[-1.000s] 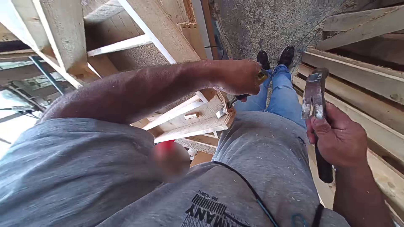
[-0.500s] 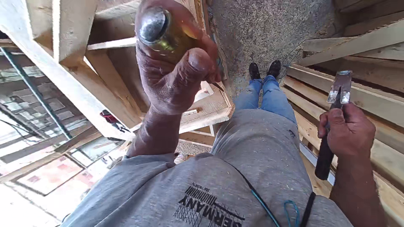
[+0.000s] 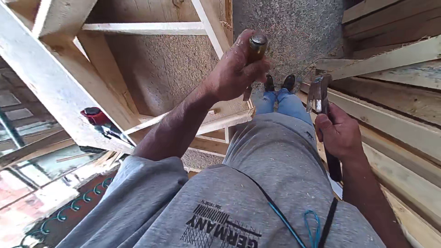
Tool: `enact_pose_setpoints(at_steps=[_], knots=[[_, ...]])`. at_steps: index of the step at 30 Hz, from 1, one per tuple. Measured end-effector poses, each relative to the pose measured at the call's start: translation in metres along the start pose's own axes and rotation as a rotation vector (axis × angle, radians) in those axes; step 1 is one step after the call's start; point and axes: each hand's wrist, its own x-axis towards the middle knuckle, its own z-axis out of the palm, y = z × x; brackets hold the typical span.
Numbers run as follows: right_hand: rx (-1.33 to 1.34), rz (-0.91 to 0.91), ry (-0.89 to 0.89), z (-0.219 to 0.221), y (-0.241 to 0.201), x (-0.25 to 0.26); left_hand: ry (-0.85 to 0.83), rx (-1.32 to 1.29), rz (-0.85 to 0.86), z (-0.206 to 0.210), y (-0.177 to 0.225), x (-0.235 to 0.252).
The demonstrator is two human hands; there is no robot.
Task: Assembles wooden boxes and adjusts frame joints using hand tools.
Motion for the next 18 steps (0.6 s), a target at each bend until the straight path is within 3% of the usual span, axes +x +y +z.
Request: enact_pose_setpoints(at_steps=[6, 10, 14, 18], knots=[[-0.031, -0.044, -0.015, -0.003, -0.009, 0.003, 0.114, -0.250, 0.222, -0.005, -0.028, -0.016], [-0.080, -0.047, -0.038, 0.000, -0.018, 0.007, 0.145, -0.287, 0.276, -0.006, -0.034, -0.008], [-0.097, -0.064, -0.059, 0.004, -0.026, 0.009, 0.074, -0.234, 0.213, -0.010, -0.029, 0.000], [-0.139, -0.067, -0.081, 0.004, -0.032, 0.011, -0.107, -0.148, 0.058, -0.024, -0.018, 0.021]])
